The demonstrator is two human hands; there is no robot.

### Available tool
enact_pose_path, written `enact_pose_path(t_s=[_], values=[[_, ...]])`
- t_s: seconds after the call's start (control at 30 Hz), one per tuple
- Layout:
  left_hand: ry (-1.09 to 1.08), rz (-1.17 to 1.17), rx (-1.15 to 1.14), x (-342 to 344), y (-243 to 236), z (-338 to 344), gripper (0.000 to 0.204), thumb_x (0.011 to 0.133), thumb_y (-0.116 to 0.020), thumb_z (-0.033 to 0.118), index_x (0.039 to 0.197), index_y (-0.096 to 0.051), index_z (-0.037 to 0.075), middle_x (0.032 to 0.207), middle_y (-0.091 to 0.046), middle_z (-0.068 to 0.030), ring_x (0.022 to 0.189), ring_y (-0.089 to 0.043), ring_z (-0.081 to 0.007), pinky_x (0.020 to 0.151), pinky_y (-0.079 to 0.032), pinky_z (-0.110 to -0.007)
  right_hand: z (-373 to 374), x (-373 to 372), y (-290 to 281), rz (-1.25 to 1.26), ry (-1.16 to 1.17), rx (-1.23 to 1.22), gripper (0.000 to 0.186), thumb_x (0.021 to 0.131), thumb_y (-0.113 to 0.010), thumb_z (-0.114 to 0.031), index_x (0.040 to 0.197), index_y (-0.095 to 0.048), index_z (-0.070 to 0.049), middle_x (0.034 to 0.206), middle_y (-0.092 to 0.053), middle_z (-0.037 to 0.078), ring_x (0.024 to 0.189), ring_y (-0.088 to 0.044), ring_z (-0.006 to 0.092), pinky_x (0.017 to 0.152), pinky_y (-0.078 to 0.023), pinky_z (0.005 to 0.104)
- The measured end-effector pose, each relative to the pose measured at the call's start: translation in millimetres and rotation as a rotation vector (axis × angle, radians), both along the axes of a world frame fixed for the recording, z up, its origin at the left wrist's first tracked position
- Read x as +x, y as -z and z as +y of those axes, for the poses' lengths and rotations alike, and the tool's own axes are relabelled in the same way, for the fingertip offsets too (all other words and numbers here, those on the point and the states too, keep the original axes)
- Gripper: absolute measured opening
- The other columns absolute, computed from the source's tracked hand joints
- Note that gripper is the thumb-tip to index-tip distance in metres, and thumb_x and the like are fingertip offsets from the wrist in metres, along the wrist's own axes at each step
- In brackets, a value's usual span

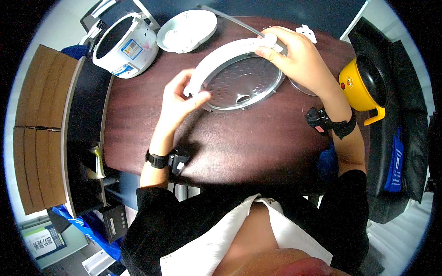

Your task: The person uses a screwdriver to remove screws from a white circular appliance part, likely a steamer tray or lid, and then uses the screwdriver to pry and separate a clear plastic insert from the white frame.

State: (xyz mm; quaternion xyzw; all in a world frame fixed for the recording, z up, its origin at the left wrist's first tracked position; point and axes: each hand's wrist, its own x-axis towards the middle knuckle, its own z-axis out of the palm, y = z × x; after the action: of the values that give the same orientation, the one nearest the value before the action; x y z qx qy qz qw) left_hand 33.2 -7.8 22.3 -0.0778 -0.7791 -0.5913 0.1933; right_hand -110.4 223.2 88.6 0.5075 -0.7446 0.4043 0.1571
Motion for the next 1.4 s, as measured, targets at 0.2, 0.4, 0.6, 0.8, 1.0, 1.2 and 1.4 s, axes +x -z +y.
enact_pose_path(t_s=[0.2,0.4,0.6,0.8,1.0,1.2,1.4], values=[[-0.085,-0.210,0.258,5.2,30.6,2.0,0.024,0.067,-0.078,0.015,0.082,-0.064,0.004,0.088,-0.058,0.0017,0.078,-0.052,-0.0080,0.071,-0.043,-0.023,-5.8,-4.5,0.9,-0.185,-0.025,-0.079,0.028,0.079,-0.066,-0.030,0.085,-0.061,-0.004,0.072,-0.062,0.012,0.066,-0.060,0.0216,0.062,-0.046,0.0318],[-0.194,0.054,0.301,1.1,36.7,-2.2,0.032,0.068,-0.078,0.012,0.094,-0.061,0.004,0.083,-0.057,0.0027,0.073,-0.050,-0.0055,0.068,-0.042,-0.021,-15.2,-6.8,10.2,-0.320,0.009,-0.108,0.026,0.082,-0.064,-0.028,0.082,-0.060,-0.002,0.069,-0.061,0.008,0.063,-0.057,0.0151,0.059,-0.045,0.0295],[-0.169,0.103,0.510,0.9,31.0,-3.3,0.036,0.070,-0.075,0.010,0.101,-0.058,0.003,0.087,-0.057,0.0007,0.077,-0.052,-0.0070,0.070,-0.043,-0.021,-24.5,-25.0,29.2,-0.623,-0.030,-0.130,0.026,0.084,-0.062,-0.028,0.087,-0.060,-0.002,0.062,-0.054,0.000,0.058,-0.052,0.0086,0.052,-0.043,0.0237],[-0.192,-0.084,0.420,-1.7,43.1,-8.6,0.035,0.072,-0.072,0.006,0.102,-0.056,-0.001,0.094,-0.060,-0.0077,0.086,-0.056,-0.0152,0.078,-0.046,-0.029,-32.8,-20.6,35.9,-0.465,-0.013,-0.197,0.031,0.084,-0.062,-0.028,0.096,-0.059,0.001,0.074,-0.056,0.006,0.058,-0.054,0.0119,0.054,-0.044,0.0243],[-0.167,-0.070,0.640,-0.2,41.6,-6.6,0.032,0.073,-0.071,0.004,0.101,-0.056,0.000,0.092,-0.060,-0.0071,0.087,-0.057,-0.0156,0.080,-0.046,-0.030,-11.2,-19.8,14.4,-0.341,0.068,-0.103,0.020,0.078,-0.061,-0.011,0.096,-0.061,-0.003,0.082,-0.063,0.011,0.074,-0.061,0.0165,0.066,-0.047,0.0286],[-0.219,-0.072,0.656,1.3,40.1,-7.2,0.028,0.073,-0.071,0.005,0.097,-0.058,0.000,0.093,-0.060,-0.0068,0.089,-0.056,-0.0157,0.083,-0.044,-0.032,15.6,-1.3,-27.0,0.098,0.090,0.092,0.019,0.076,-0.061,-0.009,0.094,-0.058,-0.004,0.086,-0.061,0.012,0.078,-0.061,0.0262,0.068,-0.047,0.0318],[-0.269,-0.055,0.695,3.6,43.5,-8.2,0.029,0.073,-0.071,0.003,0.099,-0.057,0.000,0.094,-0.060,-0.0066,0.090,-0.056,-0.0154,0.082,-0.044,-0.031,26.7,2.7,-27.4,0.161,0.090,0.247,0.021,0.075,-0.061,-0.010,0.094,-0.057,-0.005,0.086,-0.058,0.013,0.080,-0.057,0.0316,0.069,-0.046,0.0358]])
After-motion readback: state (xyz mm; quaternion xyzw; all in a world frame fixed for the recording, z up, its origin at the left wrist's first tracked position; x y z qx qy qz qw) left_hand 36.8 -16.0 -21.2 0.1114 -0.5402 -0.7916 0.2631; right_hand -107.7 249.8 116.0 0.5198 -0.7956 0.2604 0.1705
